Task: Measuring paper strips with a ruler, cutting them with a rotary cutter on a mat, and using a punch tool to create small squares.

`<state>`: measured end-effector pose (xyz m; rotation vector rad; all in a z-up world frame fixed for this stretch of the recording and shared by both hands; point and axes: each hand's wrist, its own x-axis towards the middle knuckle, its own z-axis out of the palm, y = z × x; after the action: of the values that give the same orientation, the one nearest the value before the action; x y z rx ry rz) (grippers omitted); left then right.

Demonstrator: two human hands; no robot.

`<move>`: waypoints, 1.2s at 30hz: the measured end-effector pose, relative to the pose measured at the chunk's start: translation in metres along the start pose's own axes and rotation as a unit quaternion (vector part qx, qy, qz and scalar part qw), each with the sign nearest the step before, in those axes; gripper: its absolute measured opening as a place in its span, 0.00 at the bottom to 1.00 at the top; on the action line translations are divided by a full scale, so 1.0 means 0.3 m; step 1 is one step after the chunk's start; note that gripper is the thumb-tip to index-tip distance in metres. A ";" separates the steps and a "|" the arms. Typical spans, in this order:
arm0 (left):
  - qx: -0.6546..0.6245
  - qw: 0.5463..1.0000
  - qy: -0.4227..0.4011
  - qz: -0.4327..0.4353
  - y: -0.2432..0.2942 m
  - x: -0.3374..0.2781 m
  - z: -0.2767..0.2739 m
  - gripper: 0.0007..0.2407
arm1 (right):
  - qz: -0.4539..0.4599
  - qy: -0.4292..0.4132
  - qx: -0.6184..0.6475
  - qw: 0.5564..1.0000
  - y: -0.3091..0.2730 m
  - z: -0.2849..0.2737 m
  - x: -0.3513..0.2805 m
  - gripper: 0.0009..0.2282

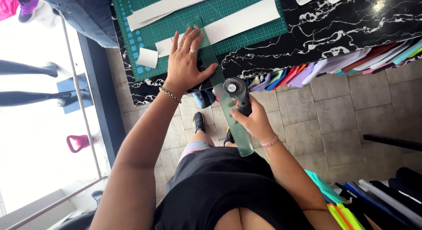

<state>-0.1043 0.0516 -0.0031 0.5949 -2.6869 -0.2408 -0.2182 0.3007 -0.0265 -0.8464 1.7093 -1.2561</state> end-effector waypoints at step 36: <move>-0.048 0.998 0.044 0.024 -0.032 -0.018 0.018 0.32 | -0.055 0.070 -0.389 0.917 -0.197 0.084 0.376 0.14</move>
<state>-0.0984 0.0459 -0.0121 0.4999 -2.5855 -0.3216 -0.2410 0.1759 0.0005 -1.3409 2.3493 -0.6799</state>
